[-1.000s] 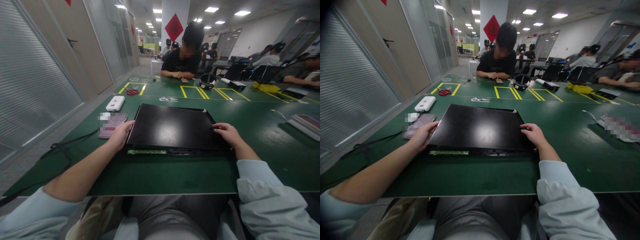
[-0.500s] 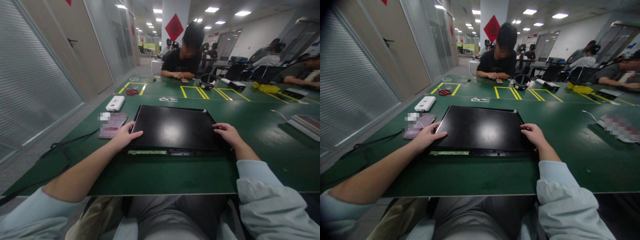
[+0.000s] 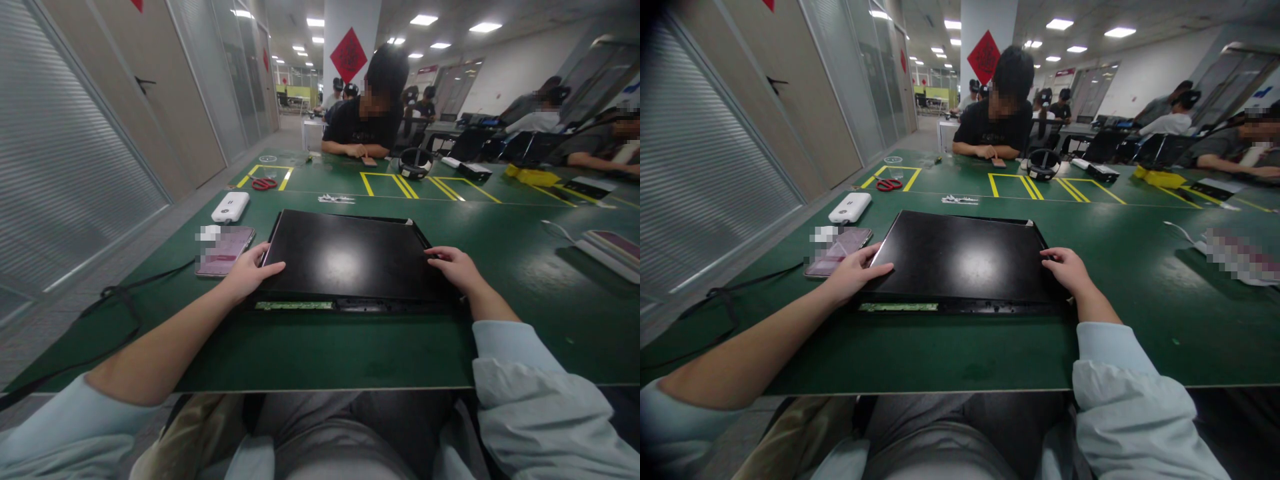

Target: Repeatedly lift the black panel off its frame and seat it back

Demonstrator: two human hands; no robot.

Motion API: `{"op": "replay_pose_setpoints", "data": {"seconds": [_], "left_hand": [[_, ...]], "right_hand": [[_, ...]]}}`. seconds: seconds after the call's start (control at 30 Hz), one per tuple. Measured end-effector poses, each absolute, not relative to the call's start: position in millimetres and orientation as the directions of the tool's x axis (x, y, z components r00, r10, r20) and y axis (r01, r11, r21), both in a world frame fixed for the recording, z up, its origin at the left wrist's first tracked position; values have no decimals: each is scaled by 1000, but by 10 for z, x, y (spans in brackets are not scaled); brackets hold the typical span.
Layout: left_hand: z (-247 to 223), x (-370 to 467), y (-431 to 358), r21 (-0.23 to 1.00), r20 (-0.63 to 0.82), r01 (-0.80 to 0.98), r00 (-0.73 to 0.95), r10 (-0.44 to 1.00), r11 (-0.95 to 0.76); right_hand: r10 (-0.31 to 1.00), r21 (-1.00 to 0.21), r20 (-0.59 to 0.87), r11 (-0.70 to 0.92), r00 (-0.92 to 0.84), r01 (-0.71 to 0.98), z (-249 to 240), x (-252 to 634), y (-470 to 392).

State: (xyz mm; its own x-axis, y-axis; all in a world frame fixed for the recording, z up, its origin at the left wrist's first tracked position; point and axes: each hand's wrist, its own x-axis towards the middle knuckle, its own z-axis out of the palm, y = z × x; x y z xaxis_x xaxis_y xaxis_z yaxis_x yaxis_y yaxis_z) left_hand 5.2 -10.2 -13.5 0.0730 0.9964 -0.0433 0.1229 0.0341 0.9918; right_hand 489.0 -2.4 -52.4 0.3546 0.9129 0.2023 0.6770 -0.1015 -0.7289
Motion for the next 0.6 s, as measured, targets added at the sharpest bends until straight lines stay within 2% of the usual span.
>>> {"op": "replay_pose_setpoints", "data": {"seconds": [0.13,0.37,0.6], "left_hand": [[-135,55,-92,987,28,157,14,1000,-30],[-130,53,-98,988,39,150,50,998,-46],[-149,36,-75,978,117,163,99,988,-132]], "right_hand": [[914,-732,205,-94,351,675,-522,4891,-26],[917,-704,186,-126,353,699,-511,4899,-19],[886,-814,197,-90,419,574,-575,4903,18]]}}
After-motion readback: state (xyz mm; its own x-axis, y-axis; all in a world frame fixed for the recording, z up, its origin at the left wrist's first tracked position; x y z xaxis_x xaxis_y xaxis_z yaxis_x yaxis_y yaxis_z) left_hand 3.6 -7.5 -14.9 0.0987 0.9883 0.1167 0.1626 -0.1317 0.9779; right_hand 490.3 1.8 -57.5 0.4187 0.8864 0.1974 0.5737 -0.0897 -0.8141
